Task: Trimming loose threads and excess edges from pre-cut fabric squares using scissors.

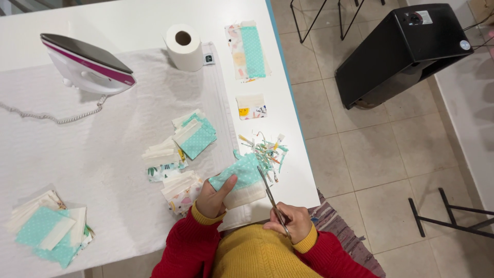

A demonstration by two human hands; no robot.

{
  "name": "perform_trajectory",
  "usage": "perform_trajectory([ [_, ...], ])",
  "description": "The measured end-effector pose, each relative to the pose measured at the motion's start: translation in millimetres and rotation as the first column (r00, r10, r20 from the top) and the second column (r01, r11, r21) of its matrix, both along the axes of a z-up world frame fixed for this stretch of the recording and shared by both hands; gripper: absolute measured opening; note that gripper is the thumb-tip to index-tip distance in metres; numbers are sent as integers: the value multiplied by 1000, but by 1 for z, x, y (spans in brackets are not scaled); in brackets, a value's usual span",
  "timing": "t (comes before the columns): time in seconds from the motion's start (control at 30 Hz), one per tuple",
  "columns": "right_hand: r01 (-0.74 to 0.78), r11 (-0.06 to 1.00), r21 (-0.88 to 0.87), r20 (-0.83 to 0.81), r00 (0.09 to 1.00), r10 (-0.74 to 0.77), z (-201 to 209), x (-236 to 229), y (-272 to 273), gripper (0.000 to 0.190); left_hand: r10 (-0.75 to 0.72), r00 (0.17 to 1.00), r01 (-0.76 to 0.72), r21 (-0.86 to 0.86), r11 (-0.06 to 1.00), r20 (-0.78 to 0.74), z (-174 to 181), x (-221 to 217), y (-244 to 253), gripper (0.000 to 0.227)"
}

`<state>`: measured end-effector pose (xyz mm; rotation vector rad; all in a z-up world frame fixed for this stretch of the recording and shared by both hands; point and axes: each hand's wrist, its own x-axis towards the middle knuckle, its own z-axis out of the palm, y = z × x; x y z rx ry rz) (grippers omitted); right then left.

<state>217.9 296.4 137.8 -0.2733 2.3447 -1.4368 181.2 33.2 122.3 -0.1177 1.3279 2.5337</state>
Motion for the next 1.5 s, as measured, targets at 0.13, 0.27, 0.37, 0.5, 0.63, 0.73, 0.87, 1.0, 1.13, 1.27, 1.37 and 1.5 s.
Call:
perform_trajectory([
  [0.13, 41, 999, -11, 249, 968, -37, 8, -2, -1, 30, -20, 1000, 20, -46, 999, 0, 1, -1, 4, 29],
  [0.27, -33, 998, -57, 108, 993, 39, 21, -11, 0, 33, -54, 998, 53, -22, 998, -23, -2, -5, 5, 29],
  [0.37, -6, 1000, -22, 126, 992, 8, 26, -19, -6, 33, -96, 995, 95, -56, 994, -13, 6, -8, 7, 28],
  [0.5, 33, 993, -113, 116, 993, -20, 22, -25, -8, 28, -126, 991, 122, -84, 989, -36, 7, -10, 10, 27],
  [0.63, 48, 989, -137, 73, 997, -38, 19, -24, -9, 28, -151, 988, 148, -86, 985, -32, 7, -10, 11, 27],
  [0.73, 74, 995, -65, 84, 994, -69, 18, -23, -10, 30, -156, 986, 147, -127, 981, -56, 10, -15, 12, 27],
  [0.87, 147, 984, -105, 88, 987, -138, -1, -16, -7, 33, -177, 973, 140, -228, 964, -148, -3, -15, 3, 26],
  [1.0, 160, 958, -240, 167, 978, -122, -4, -15, -8, 36, -415, 435, -474, -595, 649, -799, -61, -19, -13, 39],
  [1.13, 256, 913, -316, 440, 893, -98, 12, -27, -13, 26, -118, 972, 186, -351, 918, 205, -103, -15, -24, 38],
  [1.27, 313, 855, -414, 487, 870, -83, 7, -47, -24, 28, -116, 967, -40, -589, 807, -225, -25, -29, -5, 33],
  [1.37, 343, 678, -650, 466, 885, -1, 11, -60, -45, 32, -182, 924, -161, -772, 615, -337, -4, -25, 20, 48],
  [1.5, 449, 702, -553, 422, 877, -230, -22, -65, -61, 32, -365, 759, -463, -841, 279, -539, -15, -17, 44, 52],
])
